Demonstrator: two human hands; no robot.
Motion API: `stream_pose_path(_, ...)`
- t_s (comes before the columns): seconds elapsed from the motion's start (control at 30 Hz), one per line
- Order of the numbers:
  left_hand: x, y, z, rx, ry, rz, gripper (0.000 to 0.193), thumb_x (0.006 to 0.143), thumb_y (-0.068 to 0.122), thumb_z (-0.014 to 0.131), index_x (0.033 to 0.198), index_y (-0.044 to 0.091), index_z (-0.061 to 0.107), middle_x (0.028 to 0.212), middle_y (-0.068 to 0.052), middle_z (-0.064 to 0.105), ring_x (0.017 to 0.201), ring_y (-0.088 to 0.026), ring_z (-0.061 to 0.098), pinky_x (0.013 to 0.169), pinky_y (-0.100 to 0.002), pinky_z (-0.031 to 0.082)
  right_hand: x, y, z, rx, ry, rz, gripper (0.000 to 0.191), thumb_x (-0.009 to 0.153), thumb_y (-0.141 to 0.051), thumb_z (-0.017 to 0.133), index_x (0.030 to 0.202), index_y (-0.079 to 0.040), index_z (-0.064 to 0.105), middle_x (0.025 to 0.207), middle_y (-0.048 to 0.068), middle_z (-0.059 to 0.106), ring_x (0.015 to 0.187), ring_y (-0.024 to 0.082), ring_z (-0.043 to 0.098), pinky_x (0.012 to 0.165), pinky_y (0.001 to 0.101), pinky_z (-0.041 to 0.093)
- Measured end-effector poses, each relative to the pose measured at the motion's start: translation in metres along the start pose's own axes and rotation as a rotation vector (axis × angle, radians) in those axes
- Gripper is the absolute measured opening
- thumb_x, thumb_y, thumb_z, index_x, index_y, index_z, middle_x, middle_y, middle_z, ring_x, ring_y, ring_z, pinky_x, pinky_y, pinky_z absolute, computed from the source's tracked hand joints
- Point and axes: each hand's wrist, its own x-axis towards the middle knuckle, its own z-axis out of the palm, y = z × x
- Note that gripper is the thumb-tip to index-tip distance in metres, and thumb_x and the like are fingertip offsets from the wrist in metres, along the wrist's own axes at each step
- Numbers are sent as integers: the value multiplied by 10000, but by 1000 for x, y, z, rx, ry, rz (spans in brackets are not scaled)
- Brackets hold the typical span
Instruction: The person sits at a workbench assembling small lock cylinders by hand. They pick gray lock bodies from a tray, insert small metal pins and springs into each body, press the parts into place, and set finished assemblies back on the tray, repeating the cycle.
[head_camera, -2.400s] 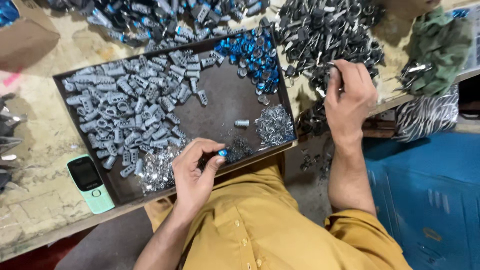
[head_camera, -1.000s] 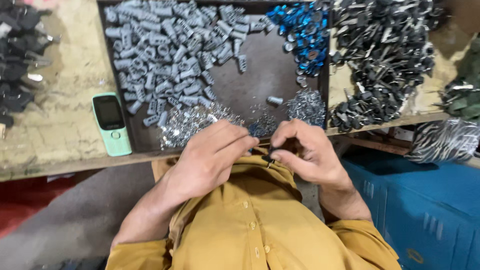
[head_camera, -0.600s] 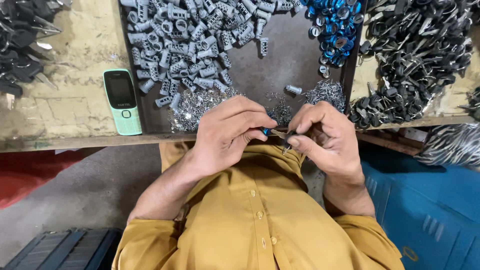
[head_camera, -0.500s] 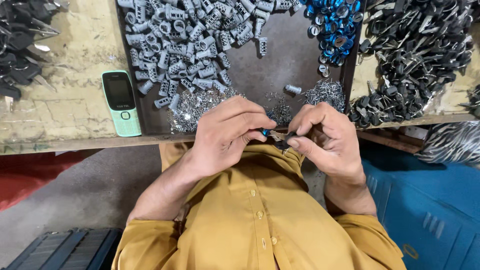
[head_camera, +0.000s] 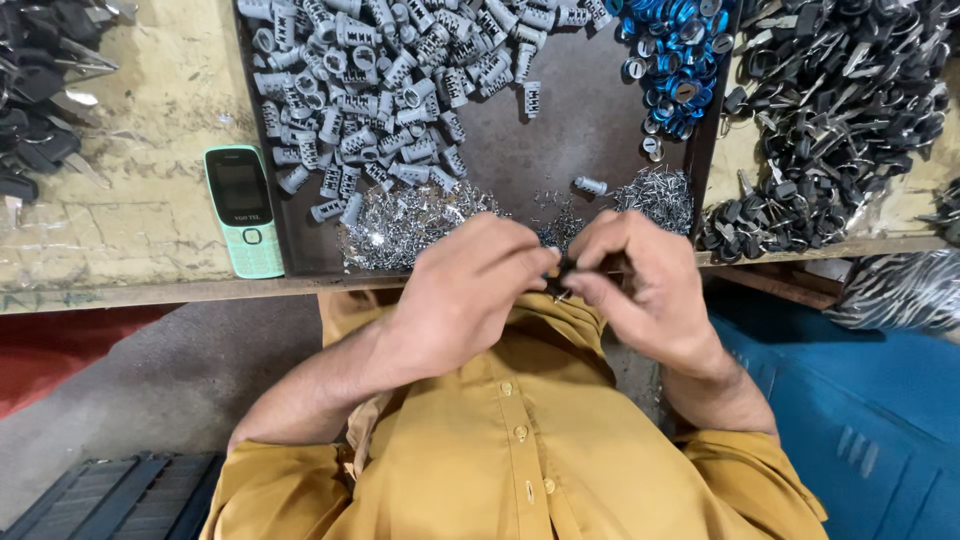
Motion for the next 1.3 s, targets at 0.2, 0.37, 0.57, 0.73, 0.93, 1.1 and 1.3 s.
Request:
stream_pose_path(0.2, 0, -4, 0, -195, 136, -180, 328, 853, 4, 834, 1153, 77, 725, 1068, -66, 654, 911, -199, 675, 779, -314, 555, 3, 13, 7, 333, -21, 125, 299, 1009, -54, 566, 1295, 18, 516, 1154, 87, 622, 1028, 107, 620, 911, 258, 510)
stream_pose_path(0.37, 2, -13, -1, -131, 195, -25, 355, 814, 56, 868, 1139, 41, 726, 1004, -69, 664, 876, -220, 666, 740, -335, 542, -2, 28, 22, 929, 26, 281, 285, 1120, -59, 487, 1387, 31, 527, 1073, 126, 658, 787, 98, 605, 719, 238, 505)
stream_pose_path(0.57, -3, -17, 4, -125, 191, 11, 318, 775, -23, 839, 1067, 27, 723, 937, -88, 653, 844, -245, 671, 724, -343, 544, -12, 26, 41, 34, 112, 7, 275, 1088, 10, 444, 1353, 4, 517, 1132, 144, 627, 776, 96, 594, 619, 231, 509)
stream_pose_path(0.73, -10, -12, 17, -150, 219, -21, 298, 791, -36, 843, 1055, 2, 711, 943, -87, 649, 843, -246, 670, 729, -346, 548, -6, 25, 30, 114, -5, 69, 356, 1074, 7, 465, 1429, 4, 448, 961, 68, 651, 695, 59, 591, 610, 212, 515)
stream_pose_path(0.93, -8, -14, 16, -71, 329, -128, 346, 812, 110, 850, 1108, 18, 697, 1045, -103, 636, 922, -227, 657, 755, -330, 569, 9, 16, 14, 98, -39, 156, 316, 970, -58, 614, 1280, -34, 559, 1016, 62, 666, 857, 122, 641, 768, 271, 537)
stream_pose_path(1.1, -23, -16, 1, 1, 465, -269, 371, 890, 179, 853, 1168, 28, 659, 1178, -126, 566, 961, -161, 599, 751, -257, 573, 51, 16, -29, -765, 85, -212, 217, 1026, -27, 728, 1213, -46, 621, 1083, 129, 657, 988, 291, 639, 881, 381, 500)
stream_pose_path(1.3, -45, -24, -15, 58, 541, -295, 173, 977, -50, 725, 1115, 25, 653, 1146, -93, 605, 901, -144, 588, 689, -237, 495, 102, 8, -29, -999, 9, -426, 336, 906, -48, 796, 1198, -14, 631, 1084, 173, 591, 1013, 375, 557, 872, 456, 470)
